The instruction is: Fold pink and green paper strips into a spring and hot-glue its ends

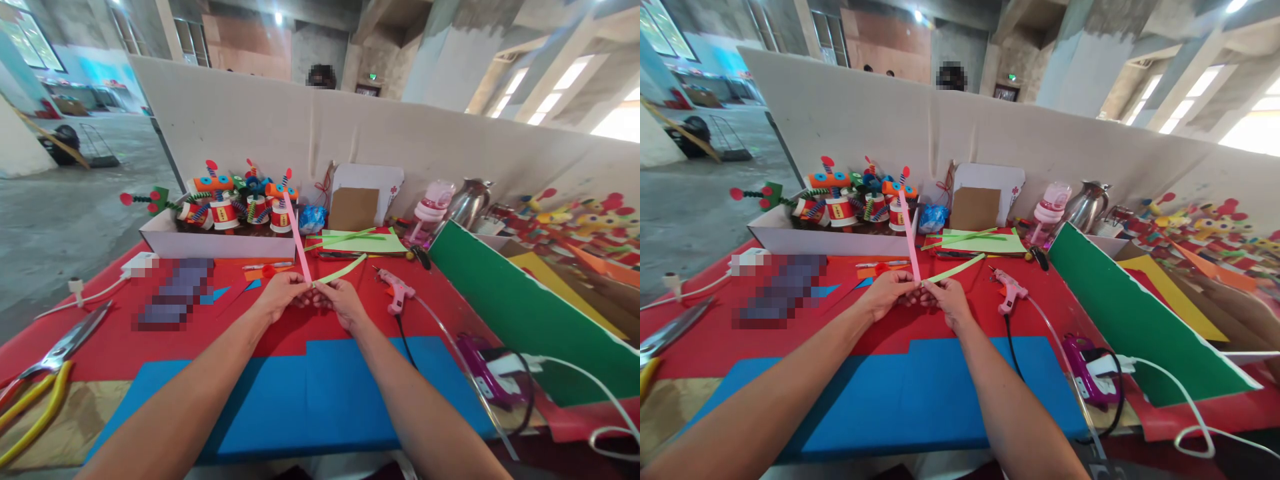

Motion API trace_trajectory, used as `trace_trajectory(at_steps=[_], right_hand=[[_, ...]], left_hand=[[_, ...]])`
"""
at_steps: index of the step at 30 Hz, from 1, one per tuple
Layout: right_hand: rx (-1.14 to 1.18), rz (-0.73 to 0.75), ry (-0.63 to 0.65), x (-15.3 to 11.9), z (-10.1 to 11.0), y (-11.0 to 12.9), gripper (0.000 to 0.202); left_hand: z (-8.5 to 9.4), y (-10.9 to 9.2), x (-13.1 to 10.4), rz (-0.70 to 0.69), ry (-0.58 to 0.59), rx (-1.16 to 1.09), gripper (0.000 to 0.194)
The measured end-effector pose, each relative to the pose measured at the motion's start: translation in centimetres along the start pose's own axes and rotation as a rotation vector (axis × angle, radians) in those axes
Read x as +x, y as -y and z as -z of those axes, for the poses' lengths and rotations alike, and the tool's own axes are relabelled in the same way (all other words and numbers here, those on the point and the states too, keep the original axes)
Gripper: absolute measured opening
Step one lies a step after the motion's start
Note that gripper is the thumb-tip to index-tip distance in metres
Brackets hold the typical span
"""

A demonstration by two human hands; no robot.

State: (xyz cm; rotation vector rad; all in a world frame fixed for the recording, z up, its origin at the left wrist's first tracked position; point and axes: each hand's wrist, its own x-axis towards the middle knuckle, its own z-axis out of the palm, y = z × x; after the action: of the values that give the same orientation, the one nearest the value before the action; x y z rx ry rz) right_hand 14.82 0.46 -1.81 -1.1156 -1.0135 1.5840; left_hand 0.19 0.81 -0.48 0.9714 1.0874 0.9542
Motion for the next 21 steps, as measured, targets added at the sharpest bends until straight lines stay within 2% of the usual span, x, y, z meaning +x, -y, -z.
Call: trace_trajectory(at_steps=[3,9,15,21], right_hand=[[0.029,0.007,-0.005,0.11,0.01,-0.10,0.028],[0.106,0.064,-0.100,0.32,-0.25,-0.02,0.025],[0.111,0.066,-0.118,0.42,-0.41,-0.24,0.024],[0.092,0.090,-0.103,0.38,-0.56,-0.41,0.025]], left_hand=[[0.08,0.10,0.00,-0.019,0.033,0.013,0.024],[0.21,0.22,0.20,-0.035,0.057,-0.097,0.027],[0.23,0.12,0.18,-0.014,0.093,-0.144,0.025],[-0.14,0.59,0.24,-0.081,0.022,-0.116,0.029]])
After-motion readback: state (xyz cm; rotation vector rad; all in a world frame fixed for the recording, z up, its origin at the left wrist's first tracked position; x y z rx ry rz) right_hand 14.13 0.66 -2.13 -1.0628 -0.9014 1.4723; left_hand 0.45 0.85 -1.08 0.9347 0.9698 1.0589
